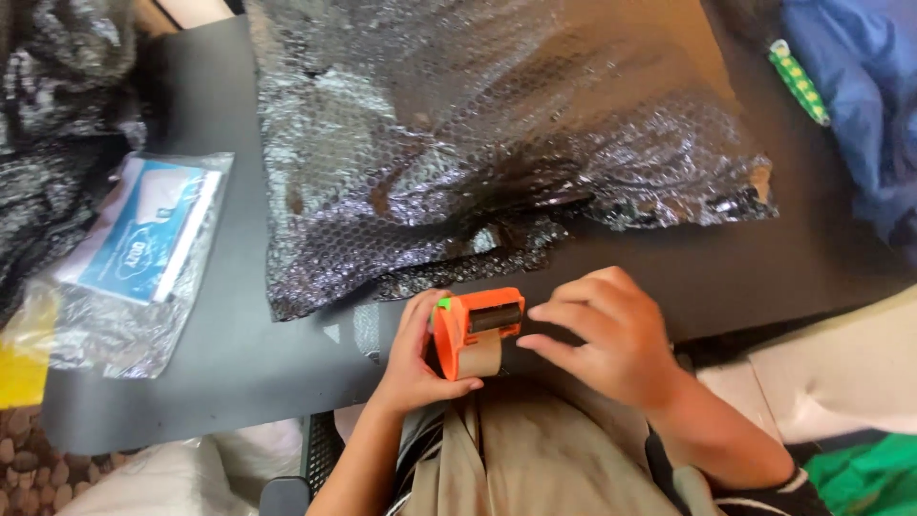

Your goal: The person wraps a blue rectangular item in black bubble wrap on a table. They fold the bubble wrap around the item, then use a tape dispenser to apply clear tape to seal the package.

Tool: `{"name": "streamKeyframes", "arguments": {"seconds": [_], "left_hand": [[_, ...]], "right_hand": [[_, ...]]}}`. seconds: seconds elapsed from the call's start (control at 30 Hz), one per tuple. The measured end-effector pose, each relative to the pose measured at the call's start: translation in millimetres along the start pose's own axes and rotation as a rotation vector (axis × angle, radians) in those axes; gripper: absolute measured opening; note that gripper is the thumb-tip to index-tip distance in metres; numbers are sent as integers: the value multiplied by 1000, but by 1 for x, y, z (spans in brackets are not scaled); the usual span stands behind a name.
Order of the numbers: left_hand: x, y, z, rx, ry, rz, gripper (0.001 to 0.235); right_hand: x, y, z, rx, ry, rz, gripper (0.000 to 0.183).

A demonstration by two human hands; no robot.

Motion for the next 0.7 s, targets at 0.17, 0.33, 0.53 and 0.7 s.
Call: {"name": "streamKeyframes", "arguments": {"seconds": [0.17,0.33,0.53,0.7], "left_hand": [[4,-1,0,27,-11,-68,115],[5,2,-1,36,-40,-78,114],[-17,13,-6,212,127,-113,108],[-19,11,-6,206,107,-134,109]], "right_hand": [[2,10,37,36,-91,-134,21],[-8,9,44,14,-94,-79,20],[-5,17,48,80,-23,31,17],[-8,20,53,94,85,104,11]]}}
Point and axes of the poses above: each hand's wrist, its own y-axis towards the middle knuckle, its own z-axis out of the palm, x = y × z, the point moved 6 cm from there along y, towards the middle knuckle, and after that the axes turned 13 degrees about y, right-handed, at the moved point
